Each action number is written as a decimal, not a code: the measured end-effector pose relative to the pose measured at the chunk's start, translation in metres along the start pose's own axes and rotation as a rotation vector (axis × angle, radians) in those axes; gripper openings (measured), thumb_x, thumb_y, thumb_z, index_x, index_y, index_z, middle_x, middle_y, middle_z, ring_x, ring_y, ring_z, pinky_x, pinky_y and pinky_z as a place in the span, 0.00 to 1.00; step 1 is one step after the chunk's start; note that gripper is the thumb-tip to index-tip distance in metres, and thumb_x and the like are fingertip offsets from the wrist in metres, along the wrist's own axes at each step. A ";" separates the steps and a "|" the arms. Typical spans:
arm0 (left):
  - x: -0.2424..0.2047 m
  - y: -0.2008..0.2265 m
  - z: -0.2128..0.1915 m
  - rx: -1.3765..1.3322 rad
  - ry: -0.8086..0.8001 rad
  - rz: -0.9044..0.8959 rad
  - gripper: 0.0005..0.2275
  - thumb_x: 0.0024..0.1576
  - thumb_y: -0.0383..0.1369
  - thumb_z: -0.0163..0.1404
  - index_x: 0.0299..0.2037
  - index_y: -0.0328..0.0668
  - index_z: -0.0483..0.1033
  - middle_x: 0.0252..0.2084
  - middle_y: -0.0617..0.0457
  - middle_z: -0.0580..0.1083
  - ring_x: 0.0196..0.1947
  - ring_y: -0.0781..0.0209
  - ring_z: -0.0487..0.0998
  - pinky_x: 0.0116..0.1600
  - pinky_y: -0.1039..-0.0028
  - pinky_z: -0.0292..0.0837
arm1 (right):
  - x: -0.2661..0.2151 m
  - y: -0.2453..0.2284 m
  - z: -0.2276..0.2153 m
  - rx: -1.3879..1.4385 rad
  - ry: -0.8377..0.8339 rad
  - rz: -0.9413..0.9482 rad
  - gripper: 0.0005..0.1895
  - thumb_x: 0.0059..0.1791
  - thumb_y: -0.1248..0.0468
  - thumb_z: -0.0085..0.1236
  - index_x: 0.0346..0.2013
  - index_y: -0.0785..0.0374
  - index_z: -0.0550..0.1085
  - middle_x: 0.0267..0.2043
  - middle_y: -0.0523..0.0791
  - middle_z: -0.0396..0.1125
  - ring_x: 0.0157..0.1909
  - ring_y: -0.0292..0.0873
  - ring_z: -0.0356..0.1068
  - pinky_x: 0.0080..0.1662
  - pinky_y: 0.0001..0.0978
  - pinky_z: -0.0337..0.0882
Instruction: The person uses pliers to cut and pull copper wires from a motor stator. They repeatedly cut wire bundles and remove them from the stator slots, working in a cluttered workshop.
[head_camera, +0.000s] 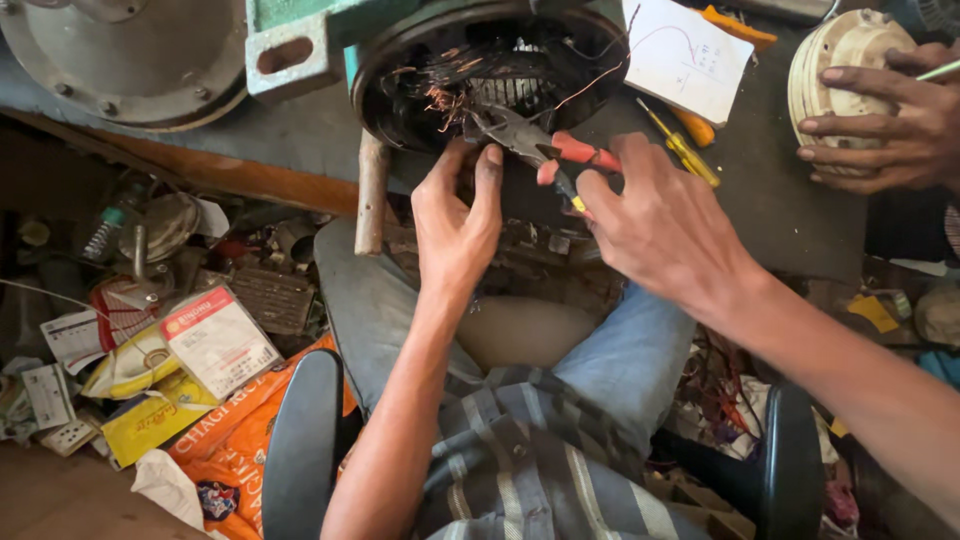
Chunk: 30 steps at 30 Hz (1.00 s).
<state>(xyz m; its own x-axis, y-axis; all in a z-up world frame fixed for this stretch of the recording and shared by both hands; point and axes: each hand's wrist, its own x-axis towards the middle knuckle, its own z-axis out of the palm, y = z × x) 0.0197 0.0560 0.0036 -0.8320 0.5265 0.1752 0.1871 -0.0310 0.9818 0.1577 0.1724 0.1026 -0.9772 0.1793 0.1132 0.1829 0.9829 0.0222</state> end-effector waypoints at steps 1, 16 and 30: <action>0.000 0.000 0.000 -0.024 -0.006 0.004 0.12 0.65 0.35 0.51 0.47 0.30 0.77 0.34 0.45 0.79 0.33 0.64 0.77 0.43 0.72 0.74 | -0.001 0.000 0.000 -0.057 0.019 -0.043 0.12 0.49 0.64 0.64 0.40 0.68 0.72 0.37 0.56 0.62 0.34 0.56 0.72 0.29 0.44 0.71; -0.010 0.029 -0.023 0.219 0.000 0.214 0.12 0.71 0.32 0.44 0.56 0.32 0.74 0.47 0.40 0.78 0.45 0.42 0.81 0.51 0.62 0.75 | -0.012 0.013 0.007 0.105 0.174 -0.039 0.16 0.41 0.71 0.69 0.38 0.69 0.72 0.54 0.58 0.65 0.45 0.58 0.73 0.42 0.45 0.75; 0.015 0.051 0.016 0.693 0.160 0.255 0.09 0.63 0.36 0.52 0.42 0.37 0.80 0.37 0.38 0.78 0.32 0.37 0.78 0.35 0.52 0.70 | -0.079 0.004 0.027 0.898 -0.157 0.370 0.18 0.53 0.58 0.52 0.55 0.65 0.70 0.45 0.52 0.68 0.46 0.53 0.71 0.48 0.41 0.70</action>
<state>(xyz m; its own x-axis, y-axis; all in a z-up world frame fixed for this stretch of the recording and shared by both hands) 0.0246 0.0759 0.0553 -0.7744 0.4433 0.4514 0.6260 0.4335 0.6482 0.2329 0.1631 0.0666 -0.8899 0.4216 -0.1741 0.3942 0.5187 -0.7587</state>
